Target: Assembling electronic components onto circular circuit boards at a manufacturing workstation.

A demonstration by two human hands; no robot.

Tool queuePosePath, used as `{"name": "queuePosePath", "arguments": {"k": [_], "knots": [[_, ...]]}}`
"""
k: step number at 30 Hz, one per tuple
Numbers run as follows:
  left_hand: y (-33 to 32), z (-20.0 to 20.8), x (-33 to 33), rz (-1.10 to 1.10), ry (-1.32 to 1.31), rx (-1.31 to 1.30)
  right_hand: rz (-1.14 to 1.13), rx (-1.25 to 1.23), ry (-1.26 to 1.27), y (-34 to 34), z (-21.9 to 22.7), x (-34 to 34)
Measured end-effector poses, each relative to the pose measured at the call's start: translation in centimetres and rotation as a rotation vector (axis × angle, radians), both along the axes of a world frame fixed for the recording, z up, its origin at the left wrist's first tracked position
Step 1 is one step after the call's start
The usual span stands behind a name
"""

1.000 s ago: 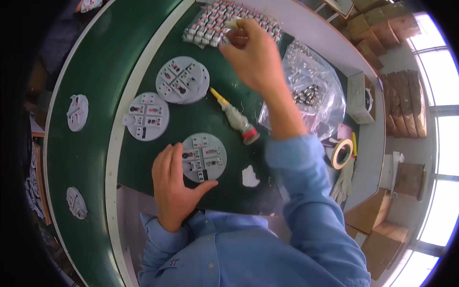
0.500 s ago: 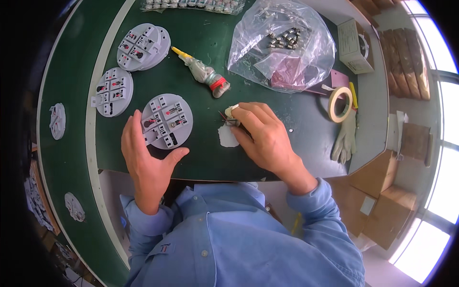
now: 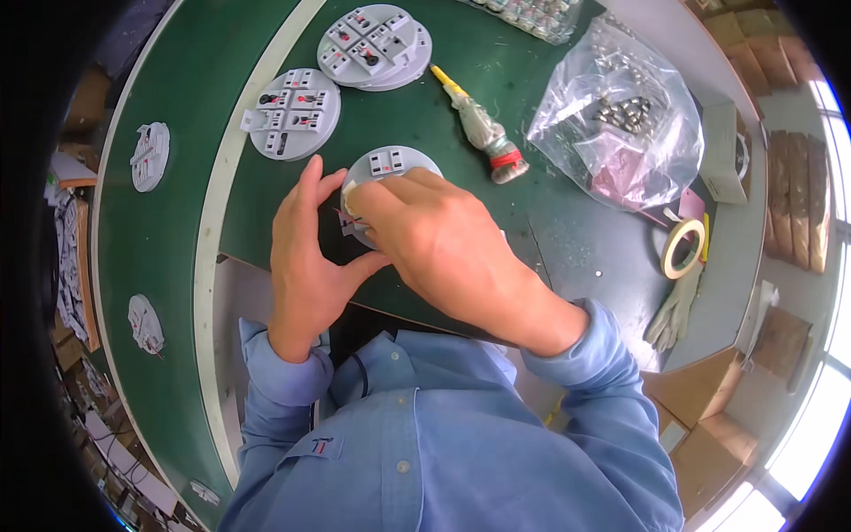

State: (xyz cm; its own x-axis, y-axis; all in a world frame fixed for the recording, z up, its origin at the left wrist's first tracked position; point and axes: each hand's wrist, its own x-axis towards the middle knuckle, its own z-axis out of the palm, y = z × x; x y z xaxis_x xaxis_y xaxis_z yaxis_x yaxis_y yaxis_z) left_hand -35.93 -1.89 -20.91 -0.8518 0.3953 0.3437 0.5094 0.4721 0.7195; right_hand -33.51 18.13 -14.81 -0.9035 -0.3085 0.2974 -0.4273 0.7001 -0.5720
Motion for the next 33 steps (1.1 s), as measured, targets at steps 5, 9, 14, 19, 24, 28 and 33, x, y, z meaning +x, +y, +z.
{"name": "queuePosePath", "arguments": {"k": [5,9,14,19,24,28,33], "knots": [[0.1,-0.4,-0.8,0.015,0.039,-0.001,0.048,0.052,-0.035,-0.1,0.1,-1.0],[0.2,-1.0,-1.4,-0.001,0.071,-0.006,0.075,0.093,-0.08,0.0,0.5,-1.5],[0.6,-2.1,-2.2,0.006,0.153,0.006,0.091,0.27,-0.092,-1.6,1.0,-1.9],[0.8,-1.9,-2.4,0.033,0.114,0.015,0.147,0.238,-0.07,-0.3,-0.1,-2.6],[0.9,-0.7,-2.9,0.0,0.037,-0.014,-0.166,0.247,0.125,4.1,1.6,-2.7],[1.3,0.2,-3.1,-0.018,-0.022,-0.032,-0.519,0.54,-0.133,7.3,2.2,-3.5],[1.7,0.5,-3.8,-0.018,-0.027,-0.033,-0.708,-0.243,-0.402,10.2,1.4,-2.8]]}}
